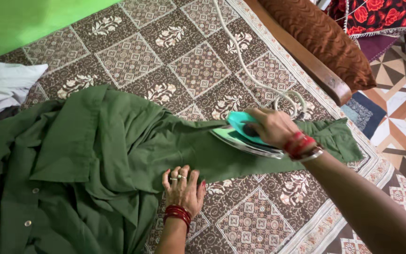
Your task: The person irons a green long-sleeved shirt laid out on a patterned bedspread. They smooth the sleeves and body with their hands, then use a teal electric iron to press the fabric, moving the iron back and forth across the shirt's surface.
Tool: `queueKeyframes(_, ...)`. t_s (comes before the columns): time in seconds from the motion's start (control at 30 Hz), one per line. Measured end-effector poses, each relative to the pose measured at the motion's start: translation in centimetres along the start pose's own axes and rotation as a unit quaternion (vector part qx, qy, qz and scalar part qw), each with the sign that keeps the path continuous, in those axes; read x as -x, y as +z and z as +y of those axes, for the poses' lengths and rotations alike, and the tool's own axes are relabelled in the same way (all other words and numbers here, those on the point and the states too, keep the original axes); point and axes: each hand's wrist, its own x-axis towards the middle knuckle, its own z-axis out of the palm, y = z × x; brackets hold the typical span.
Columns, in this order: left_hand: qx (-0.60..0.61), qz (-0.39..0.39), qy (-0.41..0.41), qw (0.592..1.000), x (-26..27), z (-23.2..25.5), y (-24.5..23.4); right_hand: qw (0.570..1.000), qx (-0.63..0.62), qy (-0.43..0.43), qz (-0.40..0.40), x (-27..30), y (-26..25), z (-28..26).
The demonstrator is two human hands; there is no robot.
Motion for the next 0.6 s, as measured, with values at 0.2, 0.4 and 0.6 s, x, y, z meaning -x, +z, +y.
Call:
queueKeyframes(0.2,0.021,0.044,0.002,0.999,-0.1,0.0,-0.9,0.992,-0.048,0.023,-0.115,3.7,1.7,-2.3)
queueKeyframes(0.4,0.038,0.063,-0.004,0.997,0.1,0.1,-0.8,0.996,-0.051,-0.037,-0.062,11.2,-0.8,1.1)
queueKeyframes(0.6,0.013,-0.014,-0.03,0.999,-0.1,0.0,-0.8,0.994,-0.08,0.025,-0.073,10.5,0.1,0.7)
